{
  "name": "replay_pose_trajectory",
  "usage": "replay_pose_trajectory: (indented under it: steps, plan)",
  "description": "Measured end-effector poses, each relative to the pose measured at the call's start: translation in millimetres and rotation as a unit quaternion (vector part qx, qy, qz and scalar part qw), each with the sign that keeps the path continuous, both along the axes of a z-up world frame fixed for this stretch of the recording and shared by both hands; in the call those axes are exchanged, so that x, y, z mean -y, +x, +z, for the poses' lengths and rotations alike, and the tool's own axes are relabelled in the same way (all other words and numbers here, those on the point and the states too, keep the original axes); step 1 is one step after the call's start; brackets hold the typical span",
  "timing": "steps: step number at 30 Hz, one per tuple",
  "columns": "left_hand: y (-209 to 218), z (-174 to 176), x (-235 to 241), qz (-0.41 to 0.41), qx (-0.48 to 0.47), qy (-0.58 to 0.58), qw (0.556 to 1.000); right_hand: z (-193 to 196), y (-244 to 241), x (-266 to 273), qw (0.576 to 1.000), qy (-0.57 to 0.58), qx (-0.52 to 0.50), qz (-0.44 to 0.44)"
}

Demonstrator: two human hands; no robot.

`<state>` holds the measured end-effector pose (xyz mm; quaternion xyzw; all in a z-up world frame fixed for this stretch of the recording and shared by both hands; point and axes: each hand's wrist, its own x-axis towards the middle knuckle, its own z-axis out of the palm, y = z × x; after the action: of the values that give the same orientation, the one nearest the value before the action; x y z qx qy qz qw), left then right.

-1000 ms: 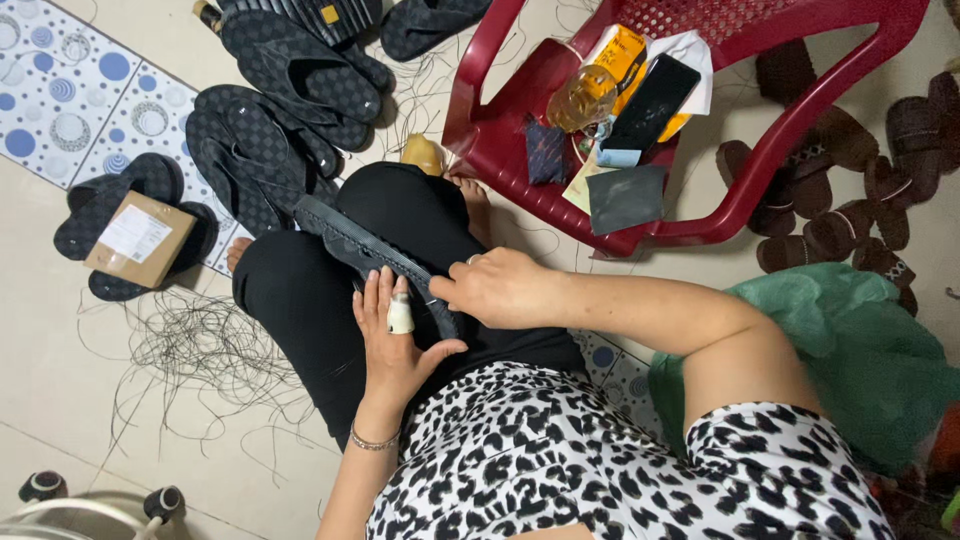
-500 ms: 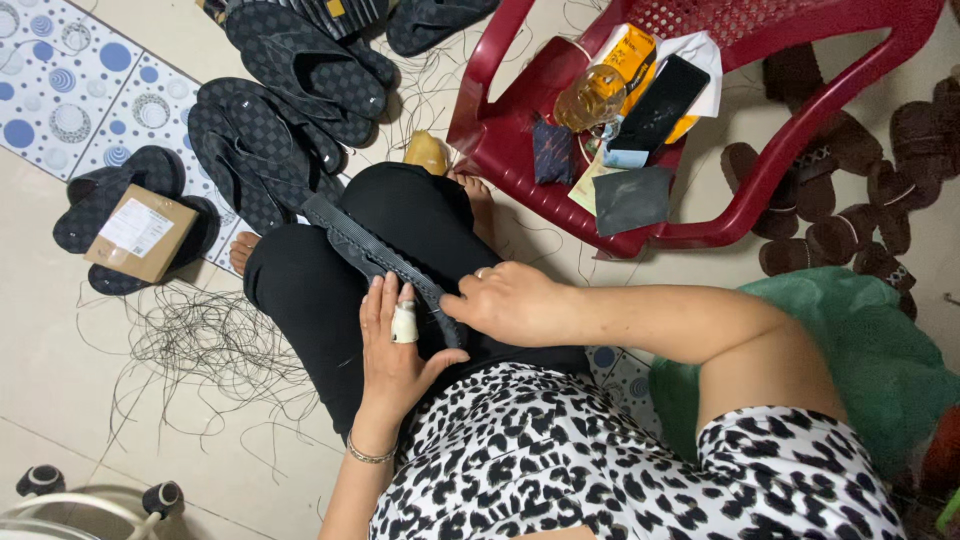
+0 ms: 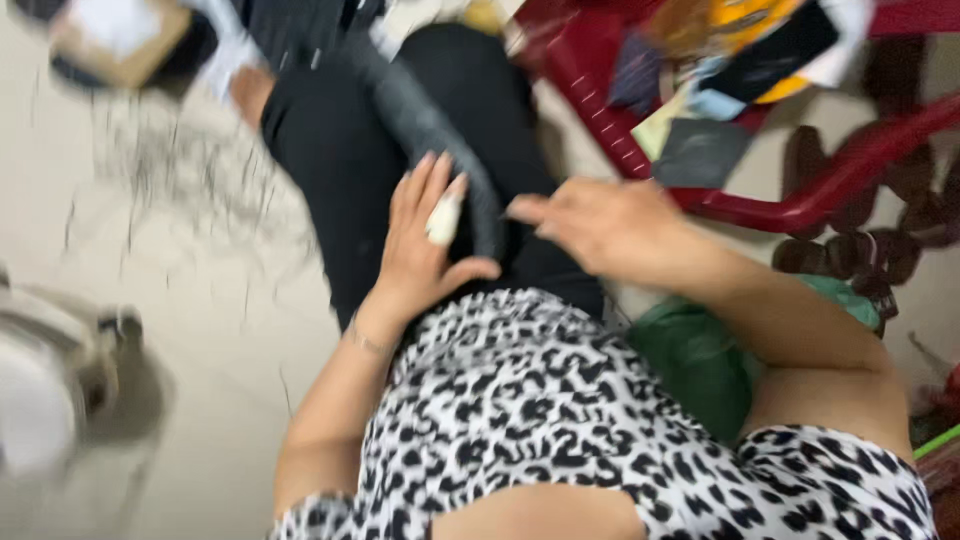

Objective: The person sits on the floor and sews a black slipper using a needle and thread. They repeatedly push the needle through the sole and pull the thread to stitch the slipper, which is held between their legs.

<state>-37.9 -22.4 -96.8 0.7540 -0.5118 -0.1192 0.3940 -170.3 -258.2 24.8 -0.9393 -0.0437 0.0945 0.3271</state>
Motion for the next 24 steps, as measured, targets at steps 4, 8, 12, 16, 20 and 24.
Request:
replay_pose_trajectory:
  steps: [4,8,12,16,20,24]
  plan:
    - [2.5,-0.9,0.6,-0.002,-0.042,-0.029,0.999,-17.0,-6.6,8.1,0.995,-0.065,0.073,-0.038]
    - [1.8,-0.8,6.6,-0.004,-0.070,-0.044,0.997,-18.9,-7.6,0.6,0.994,-0.064,0.073,-0.043]
    - [2.1,-3.6,8.6,-0.008,-0.058,-0.032,0.998,-15.7,-1.8,-2.2,0.995,-0.071,0.065,-0.039]
    - [0.2,-2.6,9.1,-0.009,-0.055,-0.028,0.998,-15.6,-1.1,-4.2,0.994,-0.092,0.056,-0.033]
    - [-0.9,-1.6,11.8,-0.007,-0.043,-0.023,0.999,-17.8,-1.6,-3.5,0.981,-0.183,0.059,0.003]
    - [-8.7,-2.9,16.1,0.011,-0.025,-0.017,0.999,-13.1,-1.8,-8.9,0.955,-0.287,0.066,0.023]
